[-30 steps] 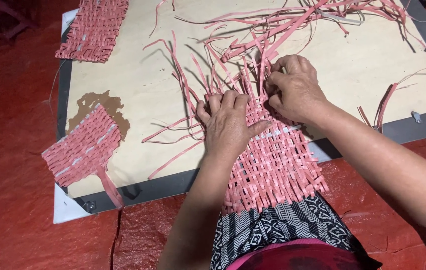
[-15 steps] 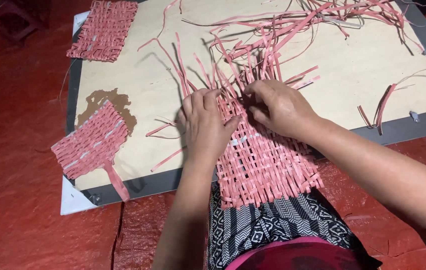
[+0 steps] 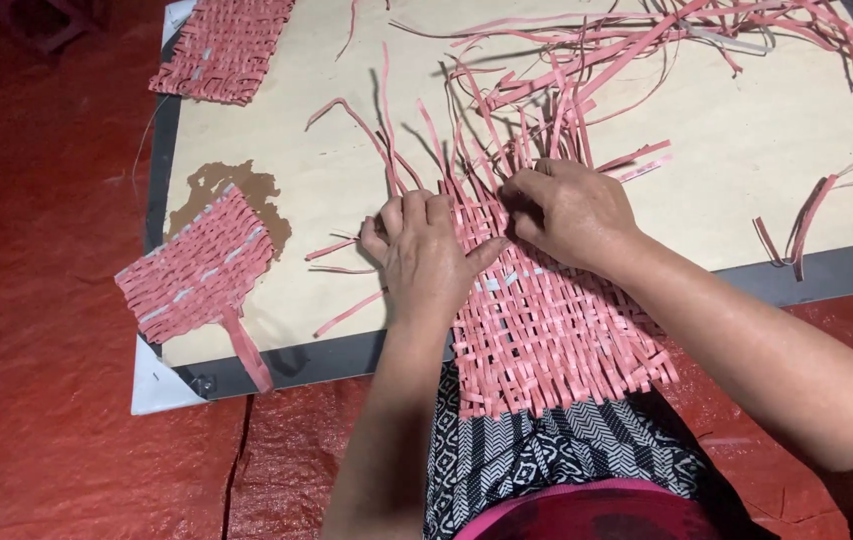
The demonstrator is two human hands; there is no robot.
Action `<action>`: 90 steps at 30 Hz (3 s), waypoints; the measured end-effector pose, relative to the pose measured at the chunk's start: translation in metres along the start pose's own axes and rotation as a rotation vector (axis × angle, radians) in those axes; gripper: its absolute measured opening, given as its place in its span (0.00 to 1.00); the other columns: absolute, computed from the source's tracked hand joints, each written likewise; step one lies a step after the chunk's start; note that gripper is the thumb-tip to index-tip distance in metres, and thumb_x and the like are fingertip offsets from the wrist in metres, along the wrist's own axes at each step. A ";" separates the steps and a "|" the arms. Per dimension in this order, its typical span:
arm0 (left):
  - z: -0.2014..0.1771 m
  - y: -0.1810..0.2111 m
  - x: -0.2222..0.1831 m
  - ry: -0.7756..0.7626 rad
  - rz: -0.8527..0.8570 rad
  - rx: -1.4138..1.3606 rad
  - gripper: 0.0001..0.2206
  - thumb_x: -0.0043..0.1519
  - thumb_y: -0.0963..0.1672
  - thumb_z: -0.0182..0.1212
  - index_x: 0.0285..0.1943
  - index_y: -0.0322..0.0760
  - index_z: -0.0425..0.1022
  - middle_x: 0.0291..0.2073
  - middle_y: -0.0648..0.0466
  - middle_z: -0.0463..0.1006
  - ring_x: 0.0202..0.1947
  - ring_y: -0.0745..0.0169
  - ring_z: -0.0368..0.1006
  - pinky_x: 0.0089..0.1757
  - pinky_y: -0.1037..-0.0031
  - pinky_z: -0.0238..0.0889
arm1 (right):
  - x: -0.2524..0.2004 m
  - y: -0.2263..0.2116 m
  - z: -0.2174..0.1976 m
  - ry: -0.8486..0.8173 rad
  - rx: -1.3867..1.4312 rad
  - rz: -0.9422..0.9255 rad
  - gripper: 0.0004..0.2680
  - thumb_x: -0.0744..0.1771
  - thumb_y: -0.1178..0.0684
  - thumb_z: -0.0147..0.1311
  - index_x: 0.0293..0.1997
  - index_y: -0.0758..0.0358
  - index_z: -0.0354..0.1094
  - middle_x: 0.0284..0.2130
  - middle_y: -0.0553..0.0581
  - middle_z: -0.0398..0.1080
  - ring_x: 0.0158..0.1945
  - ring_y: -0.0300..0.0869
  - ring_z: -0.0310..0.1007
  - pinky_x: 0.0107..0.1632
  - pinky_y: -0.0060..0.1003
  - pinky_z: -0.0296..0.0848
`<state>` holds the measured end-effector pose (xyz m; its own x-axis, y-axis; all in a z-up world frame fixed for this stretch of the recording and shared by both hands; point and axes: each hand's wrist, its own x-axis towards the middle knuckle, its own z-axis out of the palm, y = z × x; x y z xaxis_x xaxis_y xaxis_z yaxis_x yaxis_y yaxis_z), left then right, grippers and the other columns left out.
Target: Weaving pink plastic strips together on a flat surface to create a mat or fan.
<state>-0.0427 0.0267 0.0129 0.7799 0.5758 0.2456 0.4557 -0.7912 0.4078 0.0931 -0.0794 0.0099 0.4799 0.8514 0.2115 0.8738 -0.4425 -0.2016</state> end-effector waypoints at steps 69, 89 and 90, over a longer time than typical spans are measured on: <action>-0.007 0.010 -0.005 0.106 -0.037 0.068 0.27 0.41 0.54 0.67 0.42 0.38 0.62 0.39 0.52 0.56 0.46 0.49 0.49 0.45 0.49 0.34 | -0.016 0.033 -0.032 0.042 0.743 0.138 0.12 0.60 0.63 0.53 0.46 0.67 0.63 0.29 0.64 0.66 0.35 0.52 0.67 0.40 0.46 0.68; 0.019 0.014 0.011 0.018 -0.077 -0.039 0.09 0.48 0.48 0.60 0.36 0.51 0.71 0.34 0.61 0.61 0.43 0.62 0.54 0.49 0.59 0.40 | 0.022 0.001 -0.031 -0.398 0.131 0.136 0.15 0.58 0.53 0.52 0.49 0.51 0.64 0.38 0.60 0.70 0.45 0.55 0.69 0.44 0.50 0.67; 0.019 0.015 0.012 0.023 -0.094 -0.035 0.09 0.48 0.48 0.60 0.36 0.51 0.71 0.34 0.61 0.61 0.43 0.62 0.54 0.49 0.59 0.40 | 0.023 0.002 -0.031 -0.409 0.132 0.135 0.16 0.58 0.53 0.52 0.49 0.51 0.65 0.38 0.60 0.70 0.44 0.56 0.69 0.44 0.50 0.67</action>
<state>-0.0184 0.0174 0.0055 0.7243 0.6518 0.2249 0.5107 -0.7263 0.4601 0.1082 -0.0696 0.0435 0.4960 0.8413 -0.2149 0.7751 -0.5406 -0.3270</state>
